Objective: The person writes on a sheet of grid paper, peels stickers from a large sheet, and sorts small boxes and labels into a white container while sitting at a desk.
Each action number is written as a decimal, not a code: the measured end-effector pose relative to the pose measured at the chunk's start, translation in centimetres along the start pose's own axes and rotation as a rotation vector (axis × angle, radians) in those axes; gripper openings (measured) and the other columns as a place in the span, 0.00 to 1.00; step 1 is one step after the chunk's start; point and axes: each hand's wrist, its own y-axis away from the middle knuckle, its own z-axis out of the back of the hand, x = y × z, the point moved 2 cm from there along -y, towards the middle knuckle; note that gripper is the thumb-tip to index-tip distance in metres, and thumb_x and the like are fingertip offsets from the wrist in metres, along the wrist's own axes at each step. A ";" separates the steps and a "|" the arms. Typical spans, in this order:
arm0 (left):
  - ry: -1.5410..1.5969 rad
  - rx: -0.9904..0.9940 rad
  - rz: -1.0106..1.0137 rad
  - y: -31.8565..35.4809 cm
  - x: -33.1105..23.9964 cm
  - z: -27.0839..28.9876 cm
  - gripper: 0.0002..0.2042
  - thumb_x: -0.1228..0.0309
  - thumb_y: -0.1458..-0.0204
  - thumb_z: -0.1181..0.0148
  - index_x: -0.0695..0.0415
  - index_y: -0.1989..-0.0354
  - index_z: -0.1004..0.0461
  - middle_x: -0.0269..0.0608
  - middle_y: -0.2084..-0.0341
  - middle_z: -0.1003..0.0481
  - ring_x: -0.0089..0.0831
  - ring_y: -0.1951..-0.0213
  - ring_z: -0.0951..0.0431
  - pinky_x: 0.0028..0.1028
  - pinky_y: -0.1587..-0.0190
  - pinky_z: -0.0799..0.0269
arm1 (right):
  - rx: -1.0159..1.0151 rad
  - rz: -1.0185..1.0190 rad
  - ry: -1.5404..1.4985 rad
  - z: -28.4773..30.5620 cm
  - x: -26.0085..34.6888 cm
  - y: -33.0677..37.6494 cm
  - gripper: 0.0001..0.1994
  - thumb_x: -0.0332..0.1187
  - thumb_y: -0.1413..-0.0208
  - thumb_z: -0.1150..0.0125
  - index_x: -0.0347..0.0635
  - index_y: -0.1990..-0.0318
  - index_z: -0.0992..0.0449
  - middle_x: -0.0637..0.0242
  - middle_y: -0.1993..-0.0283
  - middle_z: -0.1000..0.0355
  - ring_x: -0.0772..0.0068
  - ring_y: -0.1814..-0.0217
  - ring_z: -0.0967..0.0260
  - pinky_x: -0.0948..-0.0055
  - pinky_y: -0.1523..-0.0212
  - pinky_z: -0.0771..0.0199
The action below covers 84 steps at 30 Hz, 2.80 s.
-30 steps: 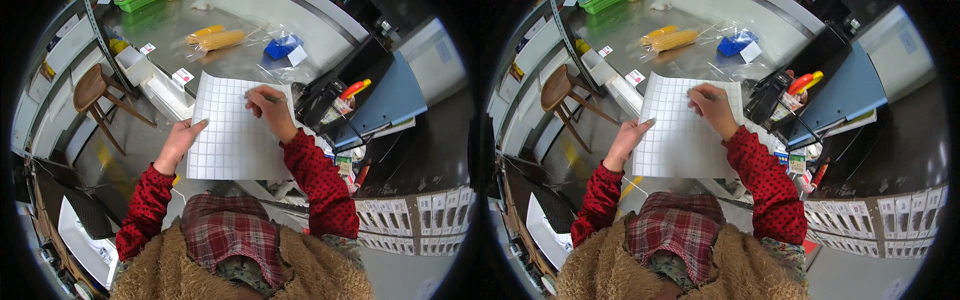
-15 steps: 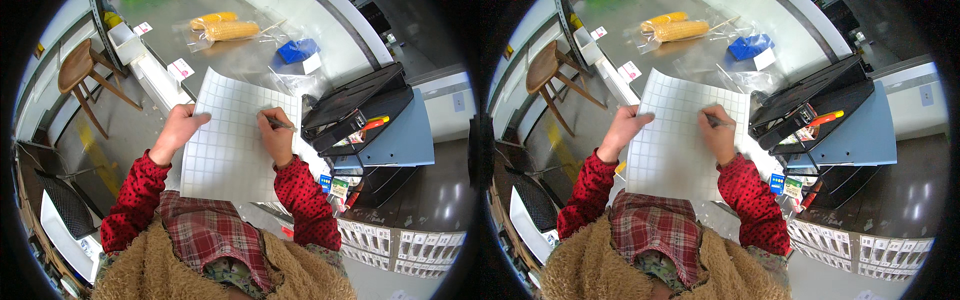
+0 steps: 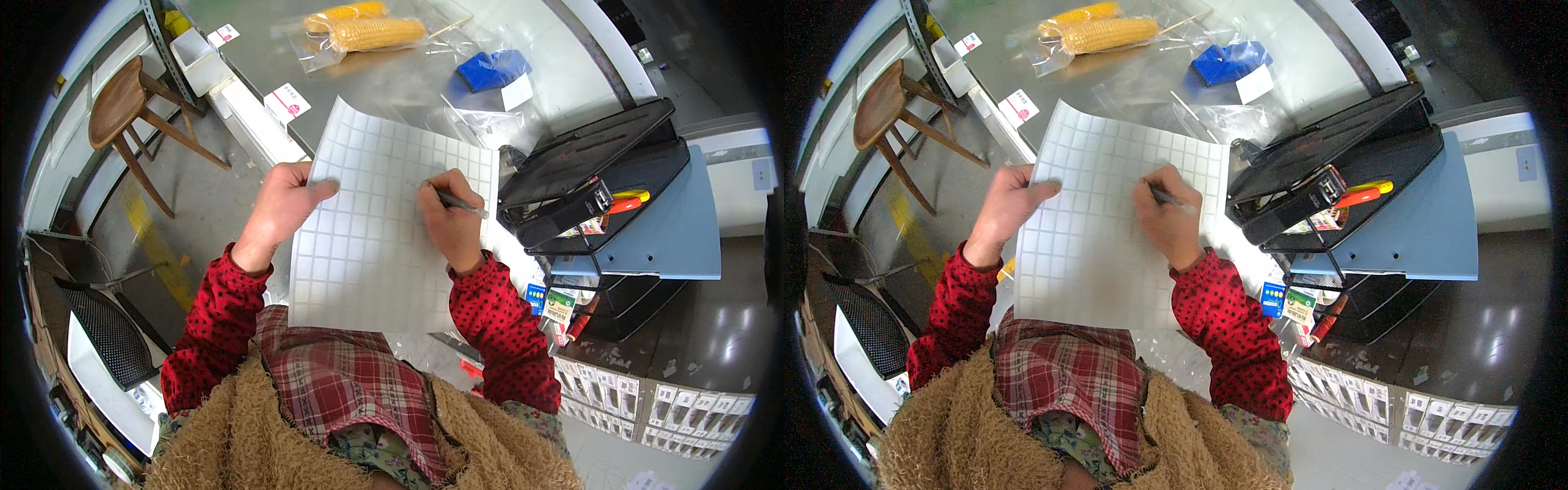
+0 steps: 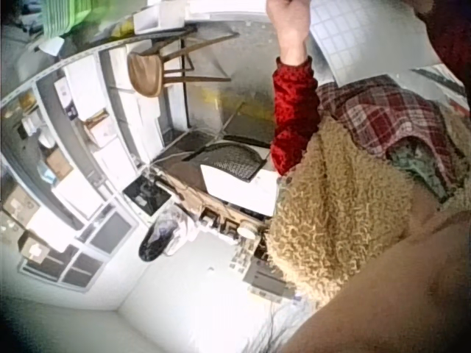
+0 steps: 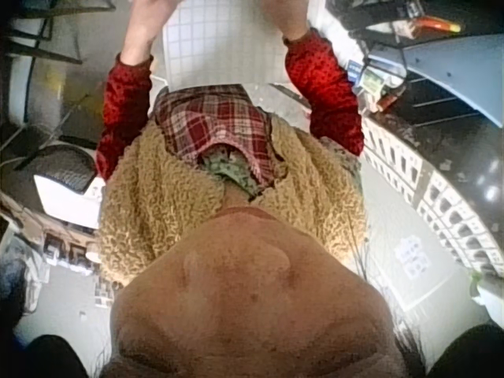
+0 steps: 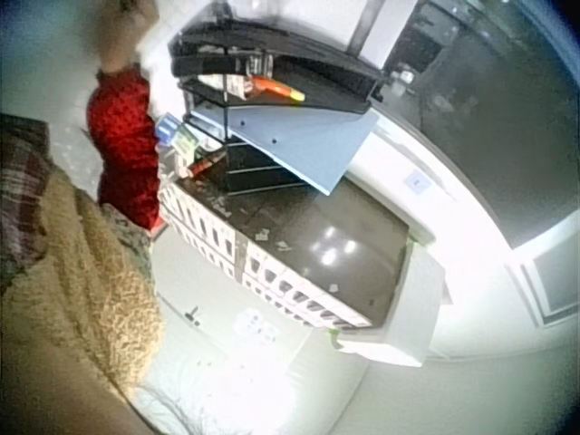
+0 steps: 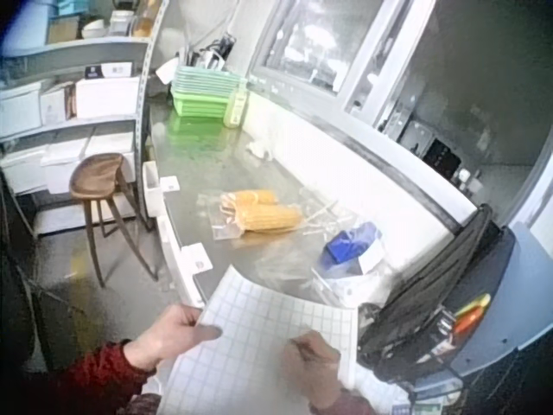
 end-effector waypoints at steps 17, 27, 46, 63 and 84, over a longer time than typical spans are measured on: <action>-0.037 -0.001 0.002 -0.1 0.2 0.1 0.09 0.71 0.51 0.40 0.66 0.68 0.21 0.31 0.80 0.24 0.17 0.76 0.30 0.23 0.71 0.32 | -0.017 -0.014 -0.055 0.0 -0.5 -0.1 0.05 0.21 0.49 0.43 0.36 0.74 0.32 0.71 0.81 0.37 0.85 0.78 0.42 0.80 0.77 0.39; -0.016 -0.002 0.008 0.2 -0.2 0.1 0.10 0.71 0.51 0.40 0.67 0.66 0.21 0.34 0.79 0.23 0.19 0.75 0.28 0.24 0.70 0.31 | 0.035 0.010 0.055 0.3 -0.1 0.1 0.06 0.21 0.49 0.42 0.36 0.74 0.33 0.71 0.81 0.37 0.86 0.79 0.43 0.80 0.77 0.39; -0.057 -0.018 -0.001 -0.1 0.1 0.1 0.10 0.70 0.52 0.39 0.67 0.68 0.21 0.32 0.81 0.25 0.18 0.75 0.30 0.24 0.70 0.32 | 0.078 0.072 0.028 0.2 0.0 0.4 0.05 0.20 0.49 0.43 0.36 0.74 0.32 0.73 0.82 0.36 0.88 0.79 0.43 0.82 0.79 0.41; -0.073 -0.041 -0.035 0.3 -0.5 0.1 0.09 0.71 0.53 0.40 0.67 0.69 0.21 0.33 0.81 0.25 0.18 0.76 0.30 0.24 0.71 0.33 | -0.023 -0.039 -0.012 1.5 -1.3 0.6 0.04 0.21 0.51 0.42 0.36 0.73 0.31 0.71 0.80 0.35 0.85 0.77 0.42 0.79 0.75 0.37; -0.064 -0.029 -0.015 0.1 0.2 0.1 0.10 0.71 0.52 0.39 0.68 0.70 0.21 0.32 0.82 0.27 0.18 0.77 0.31 0.24 0.73 0.34 | 0.026 0.015 0.047 1.7 -0.8 0.8 0.04 0.20 0.52 0.43 0.37 0.74 0.32 0.68 0.82 0.36 0.84 0.79 0.42 0.79 0.77 0.38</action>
